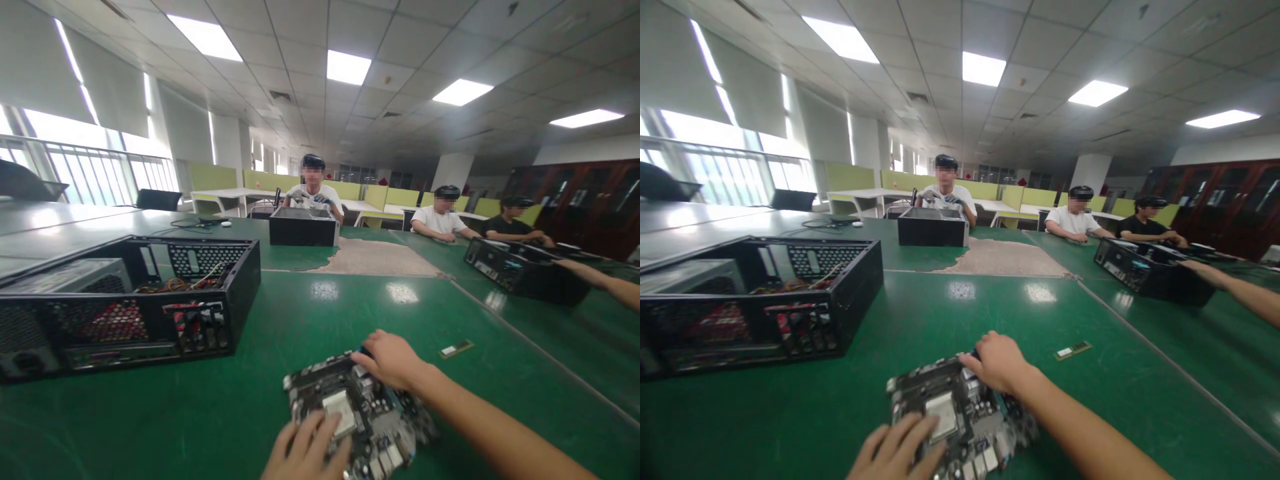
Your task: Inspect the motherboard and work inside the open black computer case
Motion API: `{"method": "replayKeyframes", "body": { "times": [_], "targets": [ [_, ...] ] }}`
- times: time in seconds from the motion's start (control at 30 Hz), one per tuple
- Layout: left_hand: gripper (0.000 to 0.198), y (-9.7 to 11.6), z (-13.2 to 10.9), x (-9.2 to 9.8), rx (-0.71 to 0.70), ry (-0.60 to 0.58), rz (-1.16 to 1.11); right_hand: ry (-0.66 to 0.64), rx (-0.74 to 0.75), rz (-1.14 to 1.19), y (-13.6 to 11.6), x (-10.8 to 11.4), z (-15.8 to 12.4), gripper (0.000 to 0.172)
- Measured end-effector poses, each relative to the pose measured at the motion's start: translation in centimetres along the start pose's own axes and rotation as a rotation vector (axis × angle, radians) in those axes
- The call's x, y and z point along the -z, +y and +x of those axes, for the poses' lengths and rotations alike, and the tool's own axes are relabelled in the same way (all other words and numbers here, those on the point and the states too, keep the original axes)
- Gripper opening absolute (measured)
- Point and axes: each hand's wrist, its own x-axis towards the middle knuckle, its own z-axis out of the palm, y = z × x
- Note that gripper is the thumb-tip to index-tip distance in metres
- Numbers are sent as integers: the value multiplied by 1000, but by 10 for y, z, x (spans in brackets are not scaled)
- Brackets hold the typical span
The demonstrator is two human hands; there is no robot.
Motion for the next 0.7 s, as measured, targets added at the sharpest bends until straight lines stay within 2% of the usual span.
{"method": "replayKeyframes", "body": {
  "times": [0.07, 0.1, 0.17, 0.2, 0.23, 0.3, 0.43, 0.6, 0.7],
  "targets": [
    [54, -23, 4, 36, 122, 117, 155, -163, -223, 29, 19, 14, -33, 70],
    [53, -33, 8, 54, 202, 199, 209, -305, -293, 114, 31, 21, -51, 72],
    [51, -41, 18, 80, 226, 261, 197, -521, -349, 299, 52, 37, -86, 72],
    [49, -39, 24, 88, 205, 279, 174, -554, -353, 354, 59, 44, -99, 71],
    [46, -35, 30, 92, 175, 285, 143, -538, -345, 387, 63, 50, -109, 68],
    [40, -20, 41, 93, 131, 279, 82, -428, -308, 416, 62, 58, -120, 62],
    [34, 1, 50, 83, 120, 197, -60, -308, -217, 427, 42, 61, -121, 52],
    [22, 2, 44, 77, 180, 88, -198, -53, -54, 369, 28, 49, -112, 34],
    [19, 3, 41, 75, 217, 29, -236, 22, 9, 341, 26, 39, -104, 31]
  ]
}}
